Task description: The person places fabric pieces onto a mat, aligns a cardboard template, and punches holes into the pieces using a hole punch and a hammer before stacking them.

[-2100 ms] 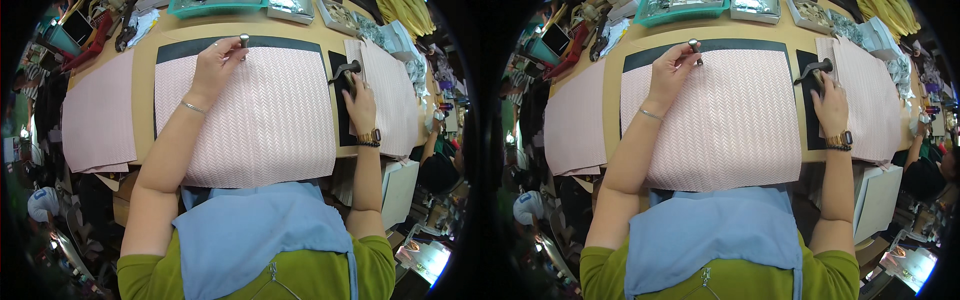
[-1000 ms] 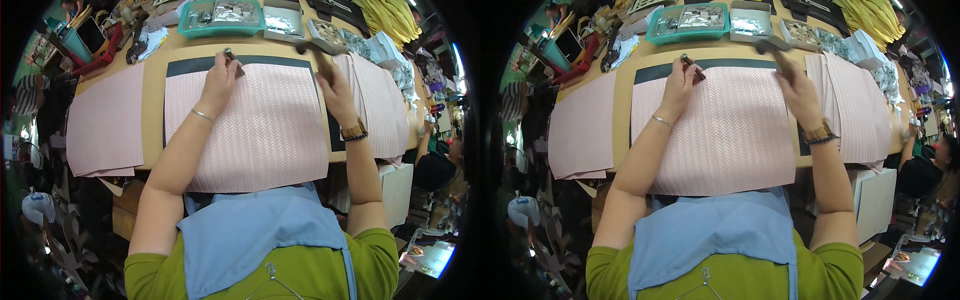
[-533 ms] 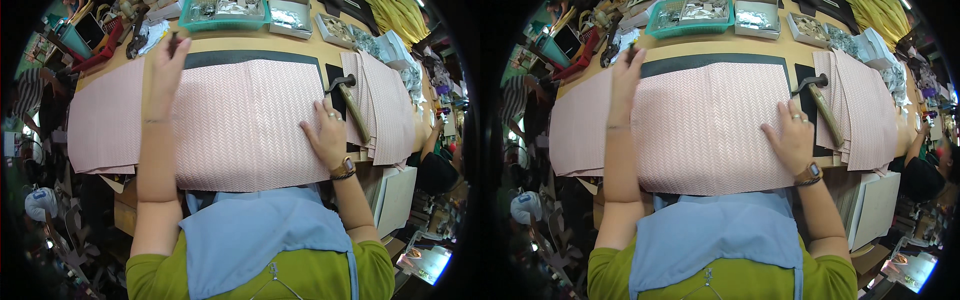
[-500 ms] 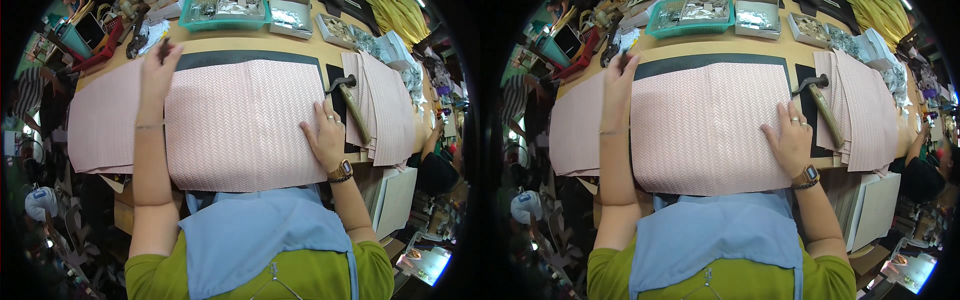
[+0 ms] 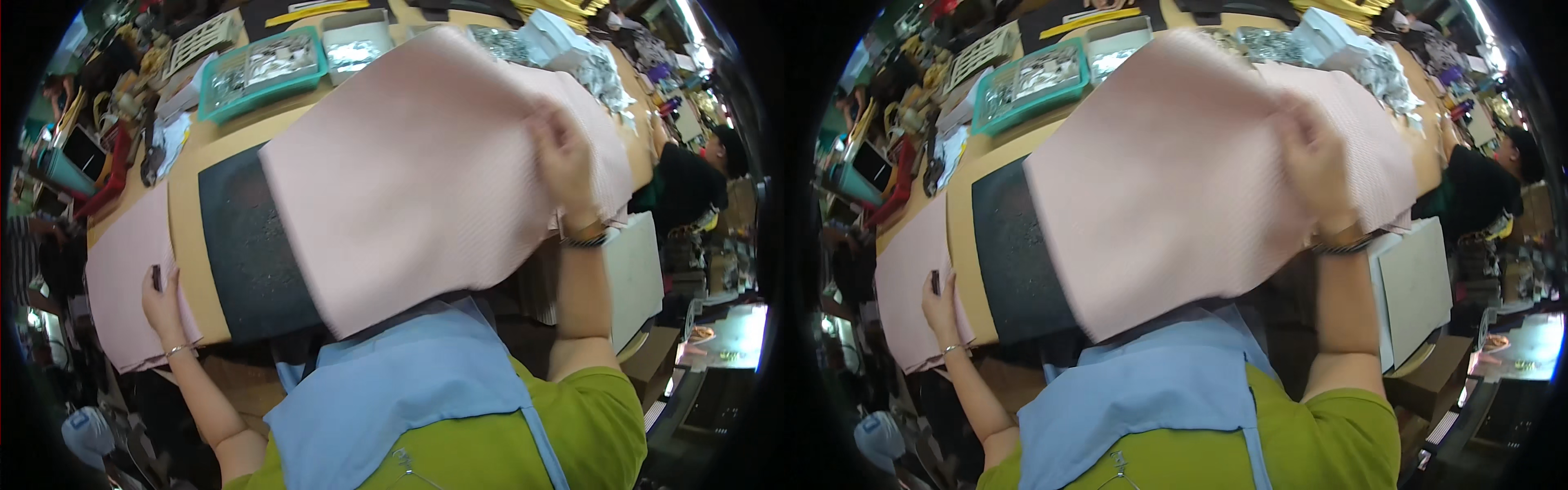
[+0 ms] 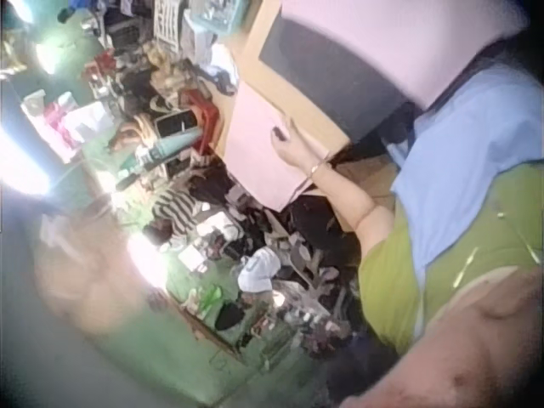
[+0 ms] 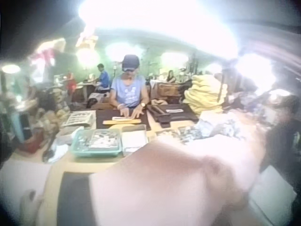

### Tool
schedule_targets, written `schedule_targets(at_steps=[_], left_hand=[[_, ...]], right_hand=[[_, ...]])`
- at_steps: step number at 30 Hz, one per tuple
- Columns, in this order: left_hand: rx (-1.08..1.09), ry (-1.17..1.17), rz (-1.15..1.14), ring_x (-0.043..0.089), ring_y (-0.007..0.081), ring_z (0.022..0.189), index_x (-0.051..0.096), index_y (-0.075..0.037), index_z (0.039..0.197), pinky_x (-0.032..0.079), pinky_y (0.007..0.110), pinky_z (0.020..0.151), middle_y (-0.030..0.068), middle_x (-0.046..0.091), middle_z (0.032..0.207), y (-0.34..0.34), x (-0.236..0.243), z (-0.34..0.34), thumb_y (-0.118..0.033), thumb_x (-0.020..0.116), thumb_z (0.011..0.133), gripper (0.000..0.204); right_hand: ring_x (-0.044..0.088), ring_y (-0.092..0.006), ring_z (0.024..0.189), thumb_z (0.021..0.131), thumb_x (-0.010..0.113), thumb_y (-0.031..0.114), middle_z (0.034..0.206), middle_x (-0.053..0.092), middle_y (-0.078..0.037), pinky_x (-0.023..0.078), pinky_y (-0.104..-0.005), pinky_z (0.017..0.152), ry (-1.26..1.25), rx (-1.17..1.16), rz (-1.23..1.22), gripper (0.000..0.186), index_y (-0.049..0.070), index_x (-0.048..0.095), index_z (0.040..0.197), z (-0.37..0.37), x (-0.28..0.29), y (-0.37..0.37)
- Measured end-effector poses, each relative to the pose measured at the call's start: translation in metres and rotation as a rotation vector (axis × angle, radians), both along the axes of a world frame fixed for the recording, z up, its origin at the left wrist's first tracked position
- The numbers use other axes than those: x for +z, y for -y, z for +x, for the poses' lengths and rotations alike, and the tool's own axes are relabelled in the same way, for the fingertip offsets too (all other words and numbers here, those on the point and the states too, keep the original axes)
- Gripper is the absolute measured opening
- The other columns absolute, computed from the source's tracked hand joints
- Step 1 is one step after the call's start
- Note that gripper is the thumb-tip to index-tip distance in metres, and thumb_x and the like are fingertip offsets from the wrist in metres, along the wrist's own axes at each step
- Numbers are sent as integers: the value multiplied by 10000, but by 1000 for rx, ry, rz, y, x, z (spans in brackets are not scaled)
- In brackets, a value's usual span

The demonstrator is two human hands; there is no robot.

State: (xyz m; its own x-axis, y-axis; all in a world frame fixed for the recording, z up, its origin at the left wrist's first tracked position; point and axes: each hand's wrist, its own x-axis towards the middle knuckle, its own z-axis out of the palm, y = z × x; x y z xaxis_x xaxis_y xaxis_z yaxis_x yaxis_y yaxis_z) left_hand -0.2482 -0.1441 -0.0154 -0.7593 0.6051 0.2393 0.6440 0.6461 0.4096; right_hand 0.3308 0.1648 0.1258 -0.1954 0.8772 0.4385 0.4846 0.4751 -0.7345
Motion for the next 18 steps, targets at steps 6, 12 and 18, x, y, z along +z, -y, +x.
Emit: schedule_targets(at_steps=[6,12,18], left_hand=[[-38,172,-18,661,258,1058,643,82,1227,502,376,935,176,688,1159,-3,2,-30,-309,668,975,465],[-165,880,674,621,199,1049,558,29,1340,496,315,934,66,644,1145,-36,60,51,-226,582,1023,407],[-487,1406,374,578,81,901,614,-56,1239,489,268,822,3,633,986,-101,90,216,-282,617,1010,322]], right_hand=[[649,-254,1169,959,686,328,1279,682,-162,488,-357,1004,560,-330,122,497,86,603,1385,218,78,-98],[656,-204,1081,1019,627,293,1234,691,-112,522,-311,925,212,24,38,452,79,567,1412,157,-3,-93],[653,-111,864,1075,497,399,1090,688,-63,543,-243,689,-69,573,-783,497,88,503,1462,-44,-48,46]])
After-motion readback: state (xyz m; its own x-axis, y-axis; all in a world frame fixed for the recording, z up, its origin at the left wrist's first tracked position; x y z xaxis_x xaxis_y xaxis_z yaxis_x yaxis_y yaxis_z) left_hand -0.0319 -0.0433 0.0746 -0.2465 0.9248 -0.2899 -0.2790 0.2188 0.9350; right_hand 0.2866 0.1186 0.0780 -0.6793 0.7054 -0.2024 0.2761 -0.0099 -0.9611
